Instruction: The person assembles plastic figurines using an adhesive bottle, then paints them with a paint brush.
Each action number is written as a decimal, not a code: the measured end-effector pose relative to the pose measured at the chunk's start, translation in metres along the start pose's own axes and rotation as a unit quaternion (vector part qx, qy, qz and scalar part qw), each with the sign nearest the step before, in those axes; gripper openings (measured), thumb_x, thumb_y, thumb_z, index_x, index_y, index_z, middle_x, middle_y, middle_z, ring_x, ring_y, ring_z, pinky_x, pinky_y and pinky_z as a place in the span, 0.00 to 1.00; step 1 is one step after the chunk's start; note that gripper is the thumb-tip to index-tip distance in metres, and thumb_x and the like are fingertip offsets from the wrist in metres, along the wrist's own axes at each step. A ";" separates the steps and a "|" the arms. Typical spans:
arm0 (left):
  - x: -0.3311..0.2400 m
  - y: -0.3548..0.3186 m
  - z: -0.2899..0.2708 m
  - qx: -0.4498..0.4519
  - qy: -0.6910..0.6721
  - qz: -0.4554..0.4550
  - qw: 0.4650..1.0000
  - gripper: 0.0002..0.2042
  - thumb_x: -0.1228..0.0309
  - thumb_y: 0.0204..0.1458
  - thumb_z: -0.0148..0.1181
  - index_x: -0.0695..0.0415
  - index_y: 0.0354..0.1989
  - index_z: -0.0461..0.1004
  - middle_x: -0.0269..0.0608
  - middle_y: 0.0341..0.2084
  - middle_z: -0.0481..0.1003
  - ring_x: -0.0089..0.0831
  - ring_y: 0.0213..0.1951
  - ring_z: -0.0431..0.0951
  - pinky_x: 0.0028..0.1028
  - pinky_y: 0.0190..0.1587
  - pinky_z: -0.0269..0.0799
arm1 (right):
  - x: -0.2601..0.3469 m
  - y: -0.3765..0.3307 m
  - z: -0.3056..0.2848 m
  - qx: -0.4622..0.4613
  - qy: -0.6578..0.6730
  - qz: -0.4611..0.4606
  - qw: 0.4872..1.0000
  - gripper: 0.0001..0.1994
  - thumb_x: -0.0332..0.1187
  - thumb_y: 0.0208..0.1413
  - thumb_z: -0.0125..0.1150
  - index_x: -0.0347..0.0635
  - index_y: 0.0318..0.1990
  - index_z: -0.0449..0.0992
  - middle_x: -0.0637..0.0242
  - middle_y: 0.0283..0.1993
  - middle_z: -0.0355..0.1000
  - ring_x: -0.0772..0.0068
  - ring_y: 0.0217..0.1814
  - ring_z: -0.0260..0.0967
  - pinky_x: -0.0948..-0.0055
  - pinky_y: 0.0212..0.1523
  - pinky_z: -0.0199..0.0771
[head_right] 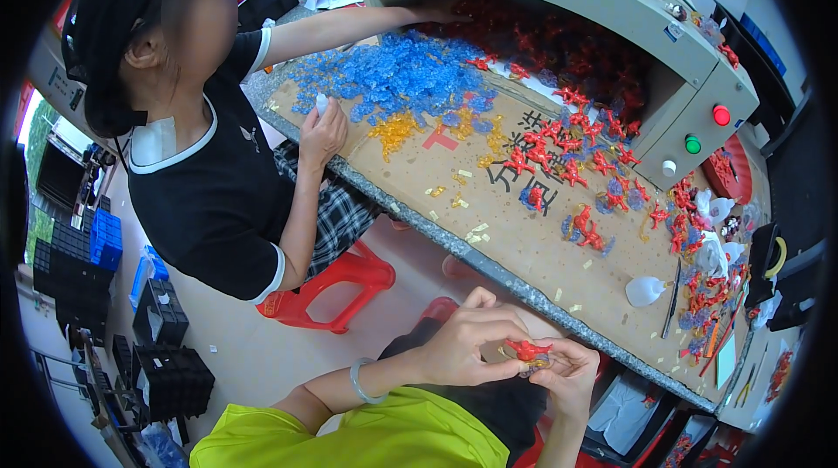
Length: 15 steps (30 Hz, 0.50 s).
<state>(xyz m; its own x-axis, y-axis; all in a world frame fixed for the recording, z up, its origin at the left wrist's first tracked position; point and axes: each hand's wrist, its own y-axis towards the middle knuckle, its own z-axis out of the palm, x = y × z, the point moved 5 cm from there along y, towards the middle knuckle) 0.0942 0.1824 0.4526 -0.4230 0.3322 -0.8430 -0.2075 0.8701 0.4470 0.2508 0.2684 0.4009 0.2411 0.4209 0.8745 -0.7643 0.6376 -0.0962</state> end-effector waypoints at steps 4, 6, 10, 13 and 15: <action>0.002 -0.001 0.000 0.013 -0.002 -0.012 1.000 0.12 0.70 0.39 0.68 0.54 0.34 0.76 0.30 0.28 0.75 0.24 0.30 0.70 0.28 0.40 0.52 | -0.001 0.000 0.002 0.005 -0.001 0.010 1.000 0.25 0.24 0.37 0.75 0.22 0.45 0.72 0.50 0.41 0.76 0.65 0.39 0.76 0.71 0.41 0.79; 0.002 -0.001 -0.002 0.014 -0.005 -0.009 1.000 0.12 0.70 0.39 0.68 0.54 0.34 0.77 0.30 0.28 0.75 0.24 0.30 0.69 0.28 0.39 0.52 | -0.004 0.001 0.001 0.010 0.007 0.010 1.000 0.24 0.23 0.38 0.74 0.22 0.45 0.72 0.50 0.41 0.75 0.65 0.40 0.76 0.71 0.41 0.79; 0.003 -0.002 -0.003 0.017 -0.008 -0.026 0.999 0.11 0.70 0.39 0.68 0.54 0.33 0.77 0.30 0.28 0.76 0.23 0.29 0.69 0.27 0.39 0.52 | -0.008 0.000 0.000 0.038 0.018 0.017 0.999 0.23 0.19 0.40 0.71 0.22 0.46 0.71 0.48 0.41 0.75 0.62 0.41 0.76 0.70 0.42 0.79; 0.005 -0.001 0.000 0.020 -0.014 -0.038 0.999 0.10 0.70 0.39 0.69 0.54 0.32 0.77 0.31 0.28 0.77 0.22 0.29 0.70 0.26 0.39 0.53 | -0.009 -0.001 -0.003 0.030 0.022 0.011 0.999 0.22 0.17 0.41 0.70 0.22 0.47 0.71 0.47 0.43 0.74 0.62 0.42 0.76 0.68 0.43 0.79; 0.006 0.001 0.002 0.028 -0.019 -0.042 0.999 0.10 0.70 0.39 0.69 0.55 0.32 0.78 0.31 0.29 0.77 0.22 0.29 0.71 0.26 0.39 0.53 | -0.007 -0.002 -0.004 0.013 0.026 0.010 1.000 0.23 0.17 0.40 0.69 0.22 0.47 0.71 0.47 0.43 0.74 0.62 0.42 0.76 0.67 0.43 0.80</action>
<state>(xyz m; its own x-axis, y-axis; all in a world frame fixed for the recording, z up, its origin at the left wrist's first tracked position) 0.0935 0.1856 0.4475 -0.3720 0.2693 -0.8883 -0.1915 0.9141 0.3573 0.2530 0.2670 0.3926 0.2562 0.4668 0.8464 -0.7841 0.6124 -0.1004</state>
